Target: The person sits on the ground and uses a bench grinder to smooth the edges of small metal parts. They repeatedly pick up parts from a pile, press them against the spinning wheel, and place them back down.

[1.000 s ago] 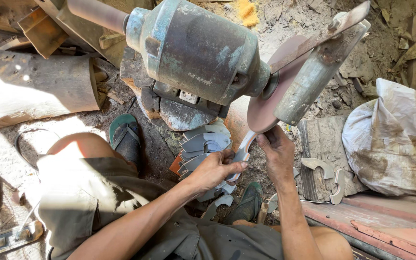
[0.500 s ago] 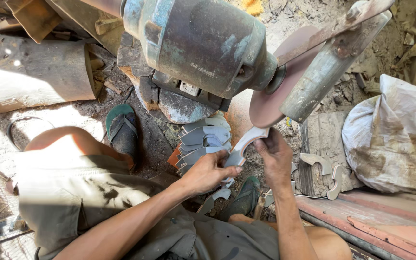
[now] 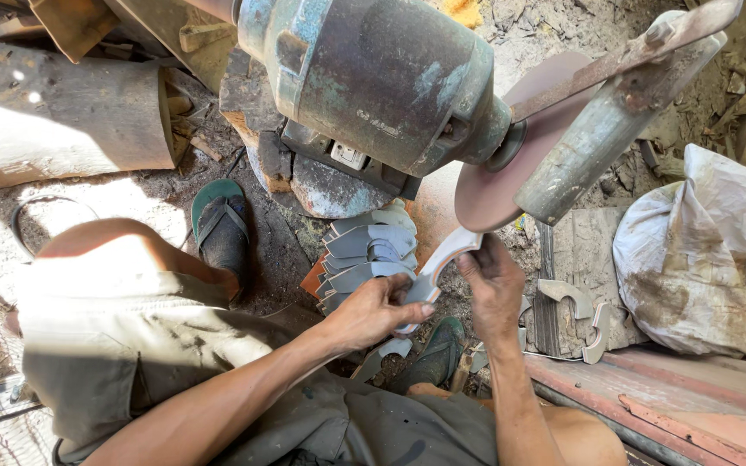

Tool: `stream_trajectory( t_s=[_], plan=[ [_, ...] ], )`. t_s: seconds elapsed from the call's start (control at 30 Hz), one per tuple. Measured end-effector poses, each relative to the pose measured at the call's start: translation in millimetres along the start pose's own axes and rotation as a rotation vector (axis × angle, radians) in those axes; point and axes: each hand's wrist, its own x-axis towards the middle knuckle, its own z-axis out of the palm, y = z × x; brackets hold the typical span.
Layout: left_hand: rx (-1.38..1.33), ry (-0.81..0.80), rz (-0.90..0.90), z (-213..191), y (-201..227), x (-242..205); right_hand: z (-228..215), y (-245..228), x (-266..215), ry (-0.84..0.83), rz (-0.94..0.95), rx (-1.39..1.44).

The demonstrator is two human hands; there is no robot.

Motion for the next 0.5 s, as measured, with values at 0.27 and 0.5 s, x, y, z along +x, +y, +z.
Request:
stream_trajectory(
  t_s=[0.27,0.5],
  plan=[
    [0.147,0.074,0.100,0,-11,3,-2,6,-4,0.010,0.066,-0.001],
    [-0.015,0.029,-0.029,-5,11,26,-2,-4,21,-0.001,0.021,-0.053]
  ],
)
